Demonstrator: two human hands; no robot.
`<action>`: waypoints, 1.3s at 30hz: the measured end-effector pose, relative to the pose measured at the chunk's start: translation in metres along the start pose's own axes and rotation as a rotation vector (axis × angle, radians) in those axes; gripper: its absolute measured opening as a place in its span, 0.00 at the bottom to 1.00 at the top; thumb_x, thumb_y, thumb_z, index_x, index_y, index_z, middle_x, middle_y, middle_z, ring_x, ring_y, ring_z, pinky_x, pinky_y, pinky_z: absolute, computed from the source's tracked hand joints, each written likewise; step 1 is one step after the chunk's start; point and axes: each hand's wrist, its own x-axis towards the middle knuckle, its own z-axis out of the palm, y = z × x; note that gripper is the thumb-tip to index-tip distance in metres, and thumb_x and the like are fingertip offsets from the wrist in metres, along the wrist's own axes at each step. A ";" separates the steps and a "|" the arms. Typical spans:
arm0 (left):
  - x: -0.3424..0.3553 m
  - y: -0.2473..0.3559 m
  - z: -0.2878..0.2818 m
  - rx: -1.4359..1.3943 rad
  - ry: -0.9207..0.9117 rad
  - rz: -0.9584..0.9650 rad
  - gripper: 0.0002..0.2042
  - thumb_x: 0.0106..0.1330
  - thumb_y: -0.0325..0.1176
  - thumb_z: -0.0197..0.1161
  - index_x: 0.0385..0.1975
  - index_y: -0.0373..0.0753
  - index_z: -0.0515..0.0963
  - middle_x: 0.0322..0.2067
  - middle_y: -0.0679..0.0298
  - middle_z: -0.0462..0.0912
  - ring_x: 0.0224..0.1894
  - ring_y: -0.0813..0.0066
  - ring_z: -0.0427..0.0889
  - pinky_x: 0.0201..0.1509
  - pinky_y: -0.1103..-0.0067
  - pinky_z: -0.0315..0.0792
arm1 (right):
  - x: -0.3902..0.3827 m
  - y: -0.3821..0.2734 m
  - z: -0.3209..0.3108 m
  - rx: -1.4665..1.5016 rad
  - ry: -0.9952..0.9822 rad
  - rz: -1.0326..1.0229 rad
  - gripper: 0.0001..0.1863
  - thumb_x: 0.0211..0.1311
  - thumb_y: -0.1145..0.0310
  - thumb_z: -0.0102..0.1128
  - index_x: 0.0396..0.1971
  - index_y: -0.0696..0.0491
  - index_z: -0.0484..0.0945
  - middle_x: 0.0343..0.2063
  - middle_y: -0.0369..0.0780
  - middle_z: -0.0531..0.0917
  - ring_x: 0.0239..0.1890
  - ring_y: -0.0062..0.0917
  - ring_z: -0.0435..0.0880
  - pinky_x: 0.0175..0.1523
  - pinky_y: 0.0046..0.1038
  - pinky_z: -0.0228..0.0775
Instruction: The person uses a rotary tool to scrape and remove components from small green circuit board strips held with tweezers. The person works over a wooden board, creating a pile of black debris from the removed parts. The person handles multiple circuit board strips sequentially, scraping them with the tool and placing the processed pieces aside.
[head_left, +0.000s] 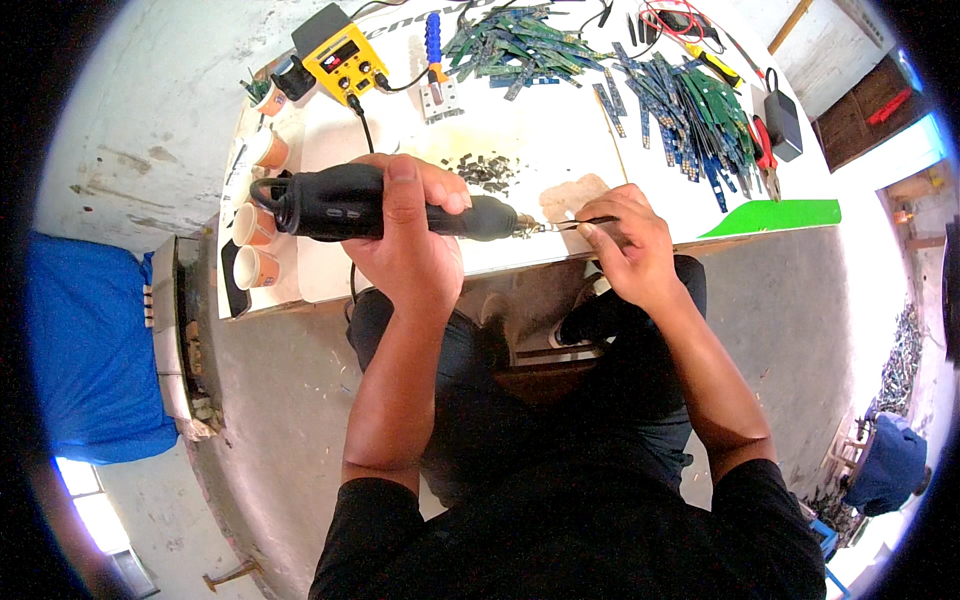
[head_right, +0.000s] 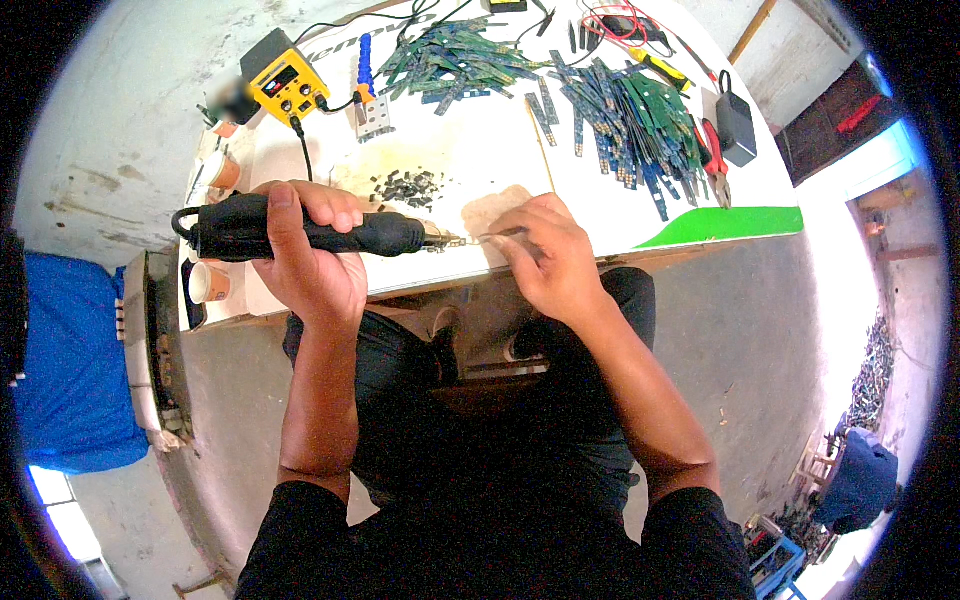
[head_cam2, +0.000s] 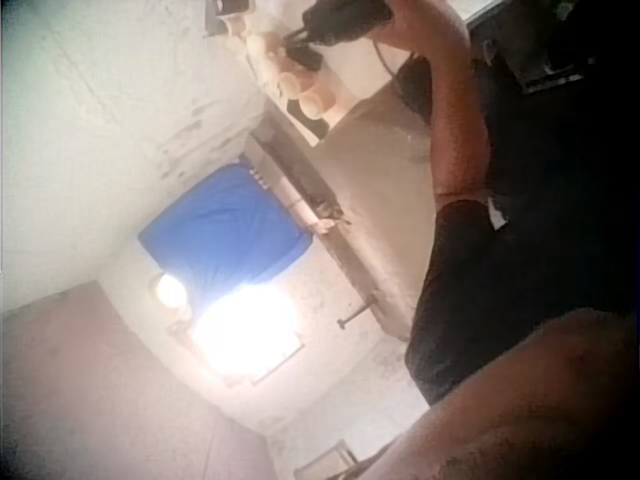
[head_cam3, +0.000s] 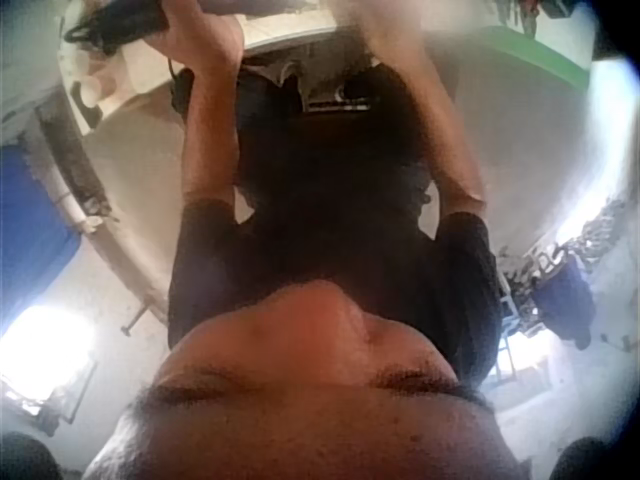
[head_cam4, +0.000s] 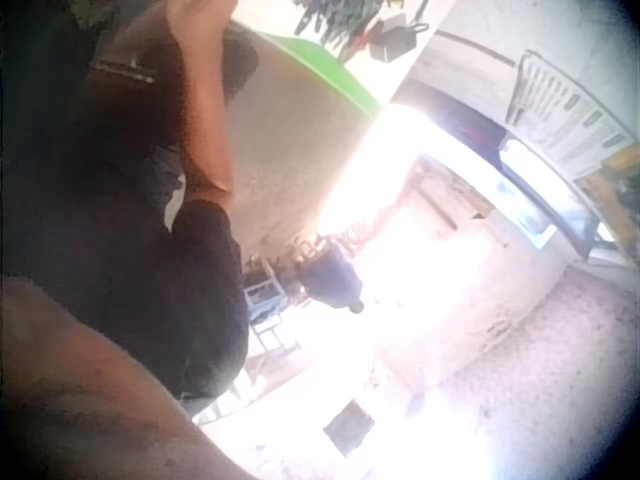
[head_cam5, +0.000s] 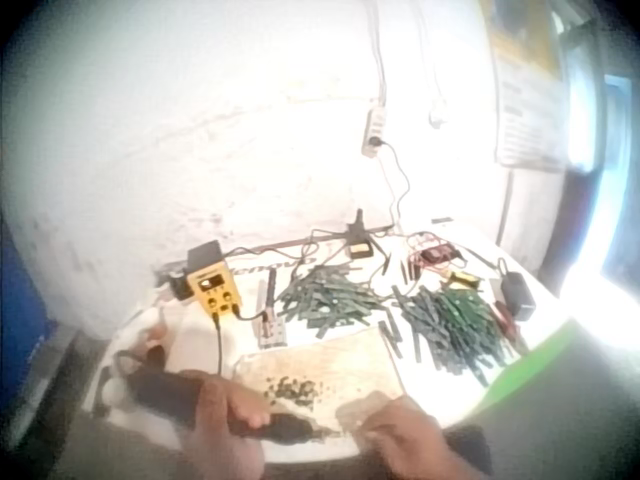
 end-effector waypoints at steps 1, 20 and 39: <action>0.000 0.000 0.001 -0.004 0.003 -0.003 0.05 0.71 0.27 0.59 0.35 0.37 0.70 0.20 0.61 0.74 0.21 0.72 0.74 0.28 0.72 0.73 | -0.001 0.000 -0.002 -0.019 0.008 -0.007 0.07 0.54 0.79 0.65 0.34 0.57 0.82 0.34 0.43 0.85 0.40 0.36 0.80 0.48 0.33 0.72; -0.001 0.002 0.002 -0.008 -0.003 -0.008 0.04 0.71 0.26 0.59 0.34 0.37 0.71 0.20 0.61 0.75 0.20 0.73 0.73 0.28 0.73 0.72 | -0.047 -0.026 -0.019 0.103 0.139 0.284 0.06 0.63 0.79 0.63 0.39 0.60 0.81 0.35 0.42 0.83 0.36 0.23 0.82 0.40 0.23 0.73; -0.001 0.003 0.001 -0.017 -0.011 -0.013 0.04 0.70 0.25 0.59 0.34 0.37 0.71 0.20 0.61 0.75 0.21 0.72 0.74 0.28 0.72 0.73 | 0.013 -0.028 -0.010 -0.088 -0.083 0.153 0.05 0.61 0.77 0.65 0.35 0.61 0.82 0.35 0.44 0.85 0.37 0.33 0.84 0.43 0.28 0.74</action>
